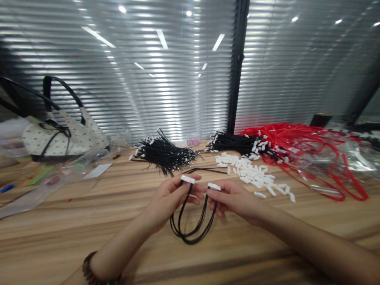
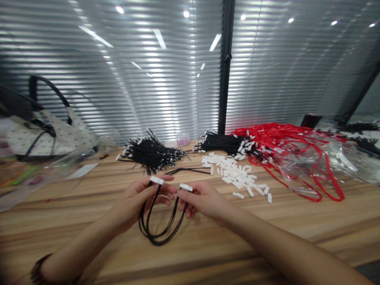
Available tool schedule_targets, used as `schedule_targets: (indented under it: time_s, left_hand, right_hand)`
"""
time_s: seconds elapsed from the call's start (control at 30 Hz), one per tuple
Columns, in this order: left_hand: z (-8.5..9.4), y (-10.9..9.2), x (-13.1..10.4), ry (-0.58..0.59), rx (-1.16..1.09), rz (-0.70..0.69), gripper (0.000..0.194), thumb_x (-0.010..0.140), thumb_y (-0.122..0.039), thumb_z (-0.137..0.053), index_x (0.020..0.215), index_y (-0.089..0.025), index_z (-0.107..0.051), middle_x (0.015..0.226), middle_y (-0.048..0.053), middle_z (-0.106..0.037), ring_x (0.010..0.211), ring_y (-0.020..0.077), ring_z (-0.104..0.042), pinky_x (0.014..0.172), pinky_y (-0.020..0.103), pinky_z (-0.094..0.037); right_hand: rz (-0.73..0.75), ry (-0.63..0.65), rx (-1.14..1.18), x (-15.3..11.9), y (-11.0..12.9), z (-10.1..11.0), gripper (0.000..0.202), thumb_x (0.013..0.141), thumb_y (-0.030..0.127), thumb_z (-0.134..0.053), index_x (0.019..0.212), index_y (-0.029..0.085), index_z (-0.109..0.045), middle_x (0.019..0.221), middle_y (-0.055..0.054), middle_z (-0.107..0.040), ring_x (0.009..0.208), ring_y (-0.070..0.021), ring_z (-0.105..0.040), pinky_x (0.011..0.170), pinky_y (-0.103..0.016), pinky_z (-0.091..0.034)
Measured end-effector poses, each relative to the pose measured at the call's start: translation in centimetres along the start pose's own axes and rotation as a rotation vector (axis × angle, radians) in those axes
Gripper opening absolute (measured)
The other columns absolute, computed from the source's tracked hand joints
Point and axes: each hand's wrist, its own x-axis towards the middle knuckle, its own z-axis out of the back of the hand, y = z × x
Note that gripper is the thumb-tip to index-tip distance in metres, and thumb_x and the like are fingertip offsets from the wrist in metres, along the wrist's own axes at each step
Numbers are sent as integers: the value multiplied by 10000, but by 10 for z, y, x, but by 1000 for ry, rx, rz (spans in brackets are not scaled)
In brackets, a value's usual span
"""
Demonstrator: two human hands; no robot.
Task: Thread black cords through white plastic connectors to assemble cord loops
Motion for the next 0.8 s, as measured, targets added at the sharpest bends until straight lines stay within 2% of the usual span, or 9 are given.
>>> schedule_targets:
  time_s: [0.07,0.17,0.23,0.33,0.53,0.67,0.8]
  left_hand:
    - [-1,-1,-1,-47,59,-55,280,752,-296,-696,992,-152,-691,813,73,-787,686,179,-666,639,298,-523]
    - [-1,2,-2,-137,394,-207,165,751,-220,-579,884,-168,-661,702,35,-727,623,176,-599,607,300,-460]
    - [-1,4,-2,-125,637,-276,129,773,-219,-516,803,-190,-638,661,21,-682,634,192,-590,624,311,-436]
    - [-3,7,-4,-73,842,-280,162,794,-224,-454,716,-215,-596,621,9,-622,618,203,-567,599,307,-397]
    - [-7,12,-9,-105,979,-223,161,799,-248,-412,681,-231,-520,643,37,-609,661,247,-581,616,331,-376]
    - [-10,20,-12,-103,1027,-158,163,827,-245,-388,700,-236,-489,666,53,-622,679,266,-597,622,342,-356]
    - [-15,22,-15,-102,985,-138,176,850,-268,-385,709,-234,-486,681,52,-621,690,261,-594,624,340,-350]
  right_hand:
    - [7,13,-43,-2,1,-1,398,826,542,-661,783,150,-603,651,32,-588,463,-46,-479,457,-190,-364]
    - [7,-3,-93,-2,0,-2,411,797,553,-674,735,161,-566,600,46,-542,458,-48,-421,443,-200,-300]
    - [8,-14,-115,-2,-1,-3,429,775,571,-683,712,169,-547,568,55,-503,467,-54,-393,446,-212,-274]
    - [46,11,-126,-2,-3,-6,481,735,612,-704,659,184,-497,540,72,-427,492,-60,-349,459,-226,-236]
    - [104,47,-61,-1,-10,-14,543,697,668,-715,634,188,-469,554,88,-317,523,-62,-263,482,-231,-197]
    - [119,35,-108,1,-20,-15,526,741,672,-671,644,177,-520,555,67,-399,524,-74,-324,491,-233,-234]
    - [114,-29,-116,3,-25,-16,531,768,666,-646,620,164,-560,553,41,-468,529,-82,-362,507,-241,-245]
